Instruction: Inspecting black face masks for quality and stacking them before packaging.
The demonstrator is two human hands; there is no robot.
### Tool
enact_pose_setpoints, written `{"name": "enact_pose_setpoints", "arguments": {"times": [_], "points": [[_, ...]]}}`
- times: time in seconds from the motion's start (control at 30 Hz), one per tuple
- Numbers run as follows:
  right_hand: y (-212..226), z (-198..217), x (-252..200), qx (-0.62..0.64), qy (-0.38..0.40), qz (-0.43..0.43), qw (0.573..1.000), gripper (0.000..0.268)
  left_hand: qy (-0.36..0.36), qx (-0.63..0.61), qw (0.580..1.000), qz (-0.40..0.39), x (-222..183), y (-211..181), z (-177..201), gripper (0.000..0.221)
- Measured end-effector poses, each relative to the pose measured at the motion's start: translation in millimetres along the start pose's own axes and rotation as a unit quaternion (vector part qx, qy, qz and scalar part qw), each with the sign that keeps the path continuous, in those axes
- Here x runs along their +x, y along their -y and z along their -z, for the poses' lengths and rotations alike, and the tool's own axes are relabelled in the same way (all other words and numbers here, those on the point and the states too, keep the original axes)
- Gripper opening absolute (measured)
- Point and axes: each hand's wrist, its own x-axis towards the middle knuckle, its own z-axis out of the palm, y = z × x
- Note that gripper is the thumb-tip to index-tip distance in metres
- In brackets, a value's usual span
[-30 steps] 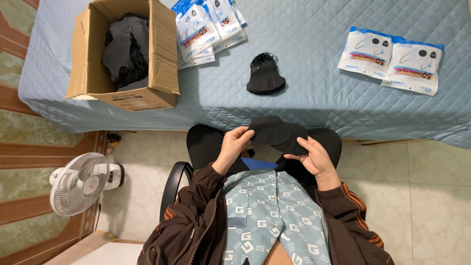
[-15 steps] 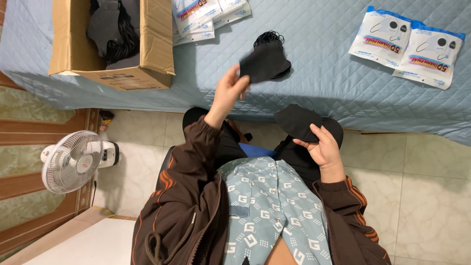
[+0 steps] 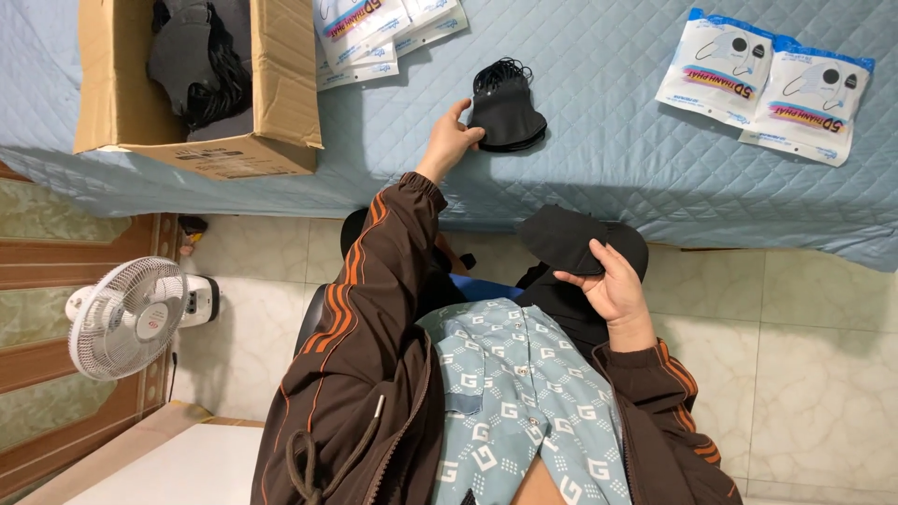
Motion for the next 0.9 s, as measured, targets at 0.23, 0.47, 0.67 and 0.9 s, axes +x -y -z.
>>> {"name": "enact_pose_setpoints", "arguments": {"times": [0.23, 0.47, 0.67, 0.9], "points": [[-3, -14, 4, 0.019, 0.019, 0.003, 1.000, 0.027, -0.055, 0.032, 0.998, -0.006, -9, 4, 1, 0.073], [-10, 7, 13, -0.028, 0.024, 0.005, 0.999, 0.026, -0.086, 0.005, 0.996, -0.021, -86, -22, -10, 0.050], [-19, 1, 18, -0.040, 0.049, -0.012, 0.998, 0.026, 0.113, -0.189, 0.975, 0.019, -177, -27, -28, 0.034], [-34, -6, 13, -0.065, 0.066, -0.038, 0.995, 0.026, 0.170, -0.290, 0.941, 0.050, -221, -30, -17, 0.067]]}}
